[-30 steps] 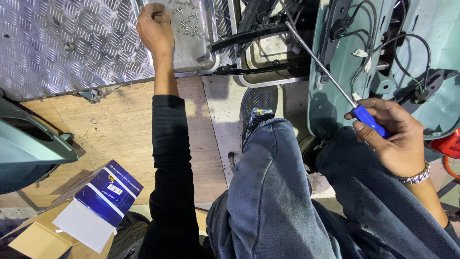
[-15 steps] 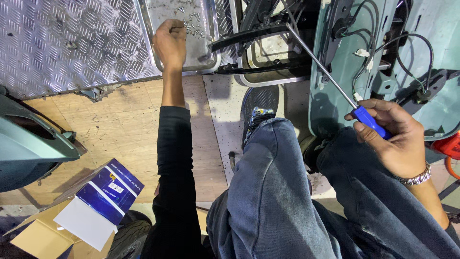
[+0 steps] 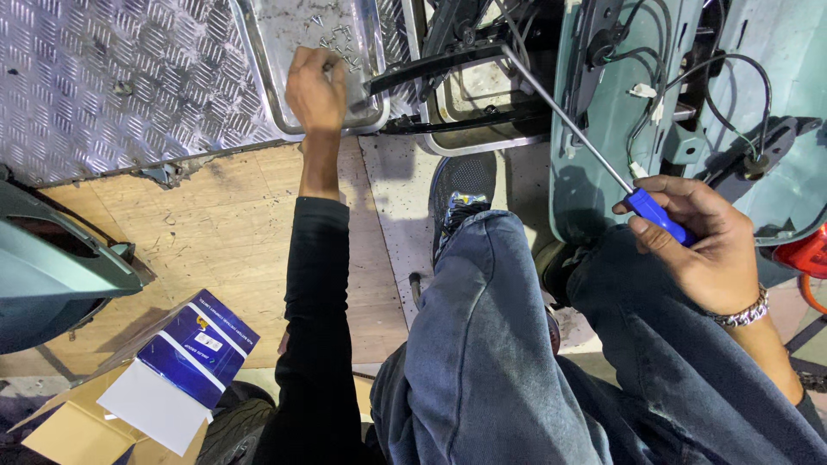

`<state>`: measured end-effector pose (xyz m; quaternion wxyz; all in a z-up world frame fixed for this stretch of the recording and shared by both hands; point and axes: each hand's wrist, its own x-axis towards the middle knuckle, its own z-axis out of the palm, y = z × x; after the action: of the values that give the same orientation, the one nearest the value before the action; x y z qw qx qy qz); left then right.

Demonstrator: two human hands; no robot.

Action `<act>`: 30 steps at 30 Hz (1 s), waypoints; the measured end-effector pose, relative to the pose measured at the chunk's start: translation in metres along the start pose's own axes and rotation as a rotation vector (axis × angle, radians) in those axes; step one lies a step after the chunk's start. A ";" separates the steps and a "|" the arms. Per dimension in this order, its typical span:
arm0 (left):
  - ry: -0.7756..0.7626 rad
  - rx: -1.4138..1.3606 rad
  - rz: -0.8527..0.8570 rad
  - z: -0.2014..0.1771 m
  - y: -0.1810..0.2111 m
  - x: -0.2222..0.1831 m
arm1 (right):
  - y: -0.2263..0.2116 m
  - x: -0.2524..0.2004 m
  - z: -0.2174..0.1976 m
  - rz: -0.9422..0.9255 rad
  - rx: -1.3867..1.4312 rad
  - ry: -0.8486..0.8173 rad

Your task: The person works on a motorcycle fairing component by removing and reattaching small plastic parts and wiring connectors using a screwdriver.

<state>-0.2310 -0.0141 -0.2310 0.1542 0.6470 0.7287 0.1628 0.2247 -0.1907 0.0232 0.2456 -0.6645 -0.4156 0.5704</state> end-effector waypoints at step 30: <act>-0.074 -0.963 -0.492 -0.082 0.121 -0.076 | -0.001 0.004 0.004 -0.024 -0.012 -0.142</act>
<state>-0.1495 -0.0790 -0.1036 0.4925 0.3187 0.6959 0.4143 0.2204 -0.1877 0.0211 0.2182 -0.6188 -0.4434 0.6106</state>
